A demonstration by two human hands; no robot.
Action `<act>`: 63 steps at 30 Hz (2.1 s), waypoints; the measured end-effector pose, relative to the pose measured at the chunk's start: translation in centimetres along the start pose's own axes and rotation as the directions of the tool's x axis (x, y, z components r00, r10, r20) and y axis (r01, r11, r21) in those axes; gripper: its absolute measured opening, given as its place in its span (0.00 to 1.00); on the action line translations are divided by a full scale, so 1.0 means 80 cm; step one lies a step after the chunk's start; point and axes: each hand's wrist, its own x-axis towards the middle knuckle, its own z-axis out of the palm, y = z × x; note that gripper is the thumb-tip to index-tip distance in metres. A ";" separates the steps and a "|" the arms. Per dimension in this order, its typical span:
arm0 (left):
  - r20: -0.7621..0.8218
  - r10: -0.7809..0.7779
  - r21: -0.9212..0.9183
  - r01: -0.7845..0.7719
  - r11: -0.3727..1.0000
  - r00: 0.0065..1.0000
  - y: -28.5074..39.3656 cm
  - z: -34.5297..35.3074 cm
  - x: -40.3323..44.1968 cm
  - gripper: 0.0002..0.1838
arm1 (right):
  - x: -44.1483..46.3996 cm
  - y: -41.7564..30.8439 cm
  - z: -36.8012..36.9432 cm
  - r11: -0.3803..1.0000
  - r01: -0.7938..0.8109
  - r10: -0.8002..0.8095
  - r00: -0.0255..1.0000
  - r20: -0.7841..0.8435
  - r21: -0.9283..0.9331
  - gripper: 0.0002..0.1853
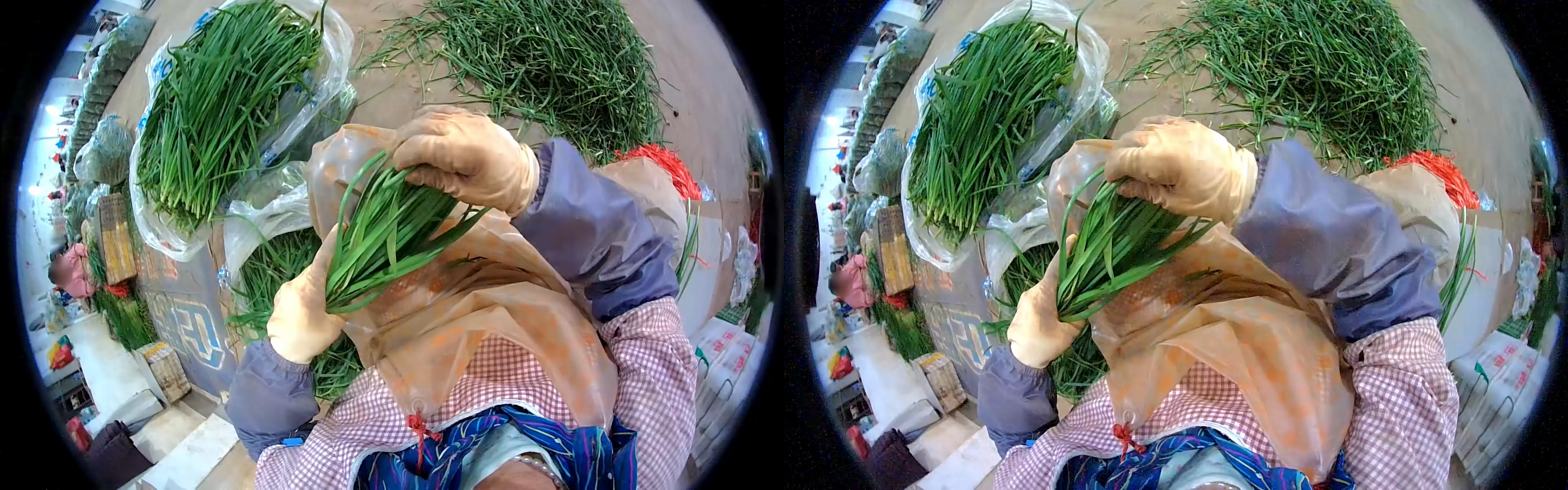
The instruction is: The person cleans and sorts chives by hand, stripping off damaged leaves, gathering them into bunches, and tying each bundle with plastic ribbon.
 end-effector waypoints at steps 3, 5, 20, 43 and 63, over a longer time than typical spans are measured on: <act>0.000 0.015 -0.030 -0.015 0.999 1.000 0.000 -0.002 0.000 0.44 | -0.014 -0.020 0.014 0.745 -0.349 0.495 0.861 -0.120 0.569 0.08; -0.018 0.027 -0.028 -0.028 0.999 0.999 0.002 -0.001 0.001 0.45 | -0.011 -0.017 0.015 0.560 -0.190 0.652 0.701 -0.288 0.806 0.07; -0.007 0.015 0.097 -0.014 0.995 1.000 0.010 0.010 0.000 0.46 | -0.009 -0.010 -0.045 0.955 -0.297 0.297 0.946 0.130 -0.015 0.31; -0.081 0.013 -0.012 -0.014 1.000 0.997 -0.013 0.047 -0.016 0.61 | -0.129 0.071 -0.150 0.575 -0.513 0.817 0.389 -0.425 0.637 0.09; -0.201 -0.004 0.044 0.013 0.999 0.980 -0.005 0.079 -0.021 0.64 | -0.132 -0.039 -0.057 0.376 -0.461 0.861 0.495 -0.119 0.804 0.13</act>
